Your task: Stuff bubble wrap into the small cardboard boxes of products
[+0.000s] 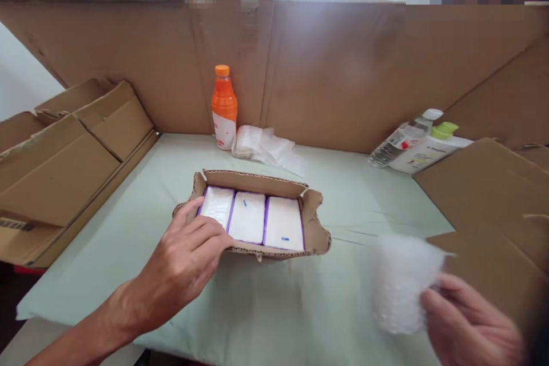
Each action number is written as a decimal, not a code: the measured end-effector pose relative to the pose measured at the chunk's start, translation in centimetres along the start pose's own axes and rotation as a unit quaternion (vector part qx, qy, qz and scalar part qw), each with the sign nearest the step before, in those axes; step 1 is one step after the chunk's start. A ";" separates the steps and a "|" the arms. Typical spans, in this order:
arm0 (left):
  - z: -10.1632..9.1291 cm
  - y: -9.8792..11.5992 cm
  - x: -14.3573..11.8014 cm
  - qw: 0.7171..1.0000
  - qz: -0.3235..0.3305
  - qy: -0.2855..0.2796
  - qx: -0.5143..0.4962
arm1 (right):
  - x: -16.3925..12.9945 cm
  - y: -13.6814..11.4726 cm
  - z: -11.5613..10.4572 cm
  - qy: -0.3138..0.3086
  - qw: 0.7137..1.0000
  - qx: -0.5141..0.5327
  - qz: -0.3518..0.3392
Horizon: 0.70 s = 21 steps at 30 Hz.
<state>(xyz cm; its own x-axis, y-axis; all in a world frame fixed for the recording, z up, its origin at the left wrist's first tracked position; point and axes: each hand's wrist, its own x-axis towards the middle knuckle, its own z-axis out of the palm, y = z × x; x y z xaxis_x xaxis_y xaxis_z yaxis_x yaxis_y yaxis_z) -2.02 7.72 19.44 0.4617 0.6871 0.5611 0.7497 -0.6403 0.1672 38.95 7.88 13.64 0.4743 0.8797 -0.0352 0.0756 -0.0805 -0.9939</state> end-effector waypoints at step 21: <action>-3.7 -2.7 4.3 0.906 -0.248 -0.172 -0.297 | -2.6 -13.9 17.7 -0.331 0.828 -0.265 -0.366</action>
<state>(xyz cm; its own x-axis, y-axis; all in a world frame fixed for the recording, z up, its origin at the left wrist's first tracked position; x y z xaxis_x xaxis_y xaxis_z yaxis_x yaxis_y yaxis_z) -3.80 11.08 24.43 0.3344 0.9420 0.0294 0.5646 -0.2252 0.7941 21.11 15.03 25.69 -0.4414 0.8335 0.3325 0.5876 0.5485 -0.5949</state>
